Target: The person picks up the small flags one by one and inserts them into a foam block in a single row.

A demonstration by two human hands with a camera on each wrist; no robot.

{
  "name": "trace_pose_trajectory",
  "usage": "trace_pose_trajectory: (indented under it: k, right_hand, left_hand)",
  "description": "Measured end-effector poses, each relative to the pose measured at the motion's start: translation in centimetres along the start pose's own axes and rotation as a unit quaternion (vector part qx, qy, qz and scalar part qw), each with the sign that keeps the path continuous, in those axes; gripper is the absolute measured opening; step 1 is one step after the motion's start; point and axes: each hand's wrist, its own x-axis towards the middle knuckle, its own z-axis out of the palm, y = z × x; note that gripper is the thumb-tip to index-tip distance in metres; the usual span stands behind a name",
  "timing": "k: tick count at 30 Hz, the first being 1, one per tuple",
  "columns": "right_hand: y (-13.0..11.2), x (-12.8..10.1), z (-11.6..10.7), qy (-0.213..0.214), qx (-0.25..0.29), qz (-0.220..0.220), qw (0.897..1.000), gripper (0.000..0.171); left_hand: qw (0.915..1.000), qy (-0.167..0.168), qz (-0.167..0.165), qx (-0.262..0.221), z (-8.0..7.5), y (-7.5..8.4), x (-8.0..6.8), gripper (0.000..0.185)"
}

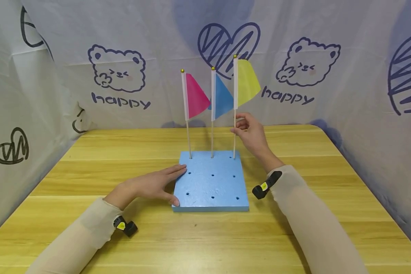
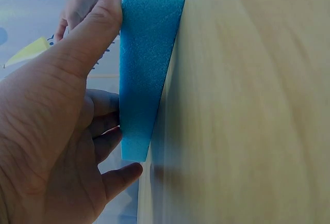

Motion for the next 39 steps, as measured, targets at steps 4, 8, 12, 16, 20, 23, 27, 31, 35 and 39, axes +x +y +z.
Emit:
trace_pose_trajectory:
  k: [4, 8, 12, 16, 20, 23, 27, 31, 35, 39]
  right_hand:
    - [0.1, 0.3, 0.5, 0.006, 0.009, 0.014, 1.000, 0.037]
    - [0.3, 0.4, 1.0, 0.008, 0.009, 0.031, 0.999, 0.035]
    - [0.6, 0.3, 1.4, 0.000, 0.002, 0.039, 0.999, 0.033]
    - [0.9, 0.1, 1.6, -0.011, -0.007, 0.038, 0.999, 0.032]
    - [1.2, -0.1, 1.6, -0.017, -0.022, 0.038, 0.999, 0.031]
    - [1.2, -0.1, 1.6, -0.020, -0.034, 0.034, 0.999, 0.029]
    - [1.1, -0.2, 1.7, -0.042, -0.047, 0.025, 0.998, 0.026]
    - [1.3, -0.4, 1.8, -0.063, -0.056, 0.017, 0.996, 0.023]
    - [1.4, -0.6, 1.7, -0.061, -0.056, 0.012, 0.996, 0.021]
    - [1.5, -0.8, 1.4, -0.055, -0.055, 0.016, 0.997, 0.023]
  left_hand:
    - [1.0000, 0.000, 0.000, 0.001, 0.1, 0.0, 0.0, 0.117]
    - [1.0000, -0.001, -0.003, 0.001, 0.1, 0.0, 0.0, 0.117]
    - [1.0000, -0.002, -0.004, 0.001, 0.1, 0.0, 0.0, 0.117]
    - [1.0000, -0.002, -0.004, 0.002, 0.2, 0.0, 0.1, 0.117]
    - [1.0000, -0.001, -0.002, 0.004, 0.2, 0.0, 0.2, 0.117]
    - [1.0000, 0.002, -0.002, 0.004, 0.2, -0.1, 0.1, 0.116]
    - [1.0000, 0.004, -0.004, 0.004, 0.2, -0.2, 0.2, 0.117]
    - [1.0000, 0.003, -0.003, 0.001, 0.1, -0.2, 0.1, 0.117]
    - [1.0000, 0.001, -0.002, 0.000, 0.0, 0.0, 0.0, 0.117]
    - [1.0000, 0.000, -0.004, 0.000, 0.0, 0.1, 0.0, 0.117]
